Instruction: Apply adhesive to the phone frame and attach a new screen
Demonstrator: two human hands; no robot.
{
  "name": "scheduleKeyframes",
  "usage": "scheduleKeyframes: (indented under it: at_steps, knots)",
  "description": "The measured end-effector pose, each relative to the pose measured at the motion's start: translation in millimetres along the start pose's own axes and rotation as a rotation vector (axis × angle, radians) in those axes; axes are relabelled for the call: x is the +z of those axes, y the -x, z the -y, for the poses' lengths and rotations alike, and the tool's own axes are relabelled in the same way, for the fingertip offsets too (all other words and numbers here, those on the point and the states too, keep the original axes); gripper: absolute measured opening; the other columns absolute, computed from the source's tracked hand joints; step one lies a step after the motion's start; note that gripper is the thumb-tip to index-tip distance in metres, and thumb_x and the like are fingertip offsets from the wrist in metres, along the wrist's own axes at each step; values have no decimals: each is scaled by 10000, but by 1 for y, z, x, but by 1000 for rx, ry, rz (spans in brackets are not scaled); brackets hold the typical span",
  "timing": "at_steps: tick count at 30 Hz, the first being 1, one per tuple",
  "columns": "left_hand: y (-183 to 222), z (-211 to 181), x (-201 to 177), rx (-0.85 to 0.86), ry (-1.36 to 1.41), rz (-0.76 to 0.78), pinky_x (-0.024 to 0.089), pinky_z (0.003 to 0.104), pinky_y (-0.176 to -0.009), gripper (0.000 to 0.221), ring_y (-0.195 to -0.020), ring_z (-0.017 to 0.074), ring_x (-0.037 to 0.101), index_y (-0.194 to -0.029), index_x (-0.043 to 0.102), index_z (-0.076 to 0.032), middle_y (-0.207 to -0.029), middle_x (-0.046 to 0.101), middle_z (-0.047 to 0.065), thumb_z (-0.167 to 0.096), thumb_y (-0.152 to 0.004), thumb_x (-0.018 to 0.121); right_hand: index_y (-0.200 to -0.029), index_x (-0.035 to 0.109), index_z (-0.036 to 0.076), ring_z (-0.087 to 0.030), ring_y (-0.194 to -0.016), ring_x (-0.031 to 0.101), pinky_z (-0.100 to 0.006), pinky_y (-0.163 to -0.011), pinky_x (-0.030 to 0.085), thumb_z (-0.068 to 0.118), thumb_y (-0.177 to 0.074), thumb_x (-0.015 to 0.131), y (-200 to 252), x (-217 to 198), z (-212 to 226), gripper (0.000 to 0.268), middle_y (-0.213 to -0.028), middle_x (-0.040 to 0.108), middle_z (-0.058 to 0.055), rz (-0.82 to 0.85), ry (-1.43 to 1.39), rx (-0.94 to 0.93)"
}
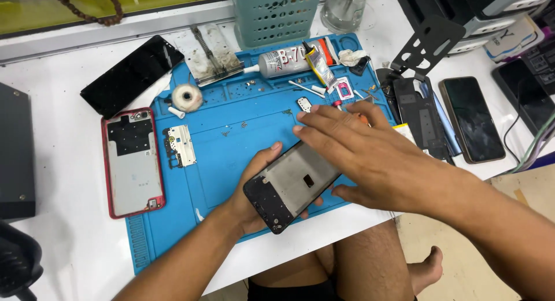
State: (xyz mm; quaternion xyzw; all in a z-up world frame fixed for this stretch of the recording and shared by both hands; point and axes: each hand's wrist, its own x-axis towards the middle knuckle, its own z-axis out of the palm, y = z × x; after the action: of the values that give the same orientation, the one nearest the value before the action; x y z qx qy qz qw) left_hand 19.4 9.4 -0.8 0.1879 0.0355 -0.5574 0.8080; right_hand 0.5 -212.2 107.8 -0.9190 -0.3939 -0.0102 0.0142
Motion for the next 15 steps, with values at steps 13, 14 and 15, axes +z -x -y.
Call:
scheduleKeyframes:
  at_steps: [13,14,15]
  knots:
    - [4,-2,13,-73,-165,-221,587,395,-495,764,-777,334,703,-1250,640,-28,-1004,706,232,-700,-949,437,-1528,341,73,-273,-1285,539,-574,-952,351,384,-493,863,-5,5,21,1200,-1459,510,-129,-39,192,-77]
    - [6,-3,17,-91,-201,-208,577,389,-519,785,-804,334,697,-1262,632,-22,-1029,701,236,-708,-946,420,-1532,341,69,-277,-1279,543,-564,-947,348,392,-494,884,-5,7,21,1215,-1462,514,-128,-26,170,-71]
    - [8,-4,20,-110,-238,-195,568,382,-543,806,-830,334,690,-1273,624,-16,-1054,696,240,-717,-943,403,-1536,341,66,-281,-1273,547,-554,-943,345,400,-494,905,-5,9,21,1230,-1465,518,-127,-14,148,-65]
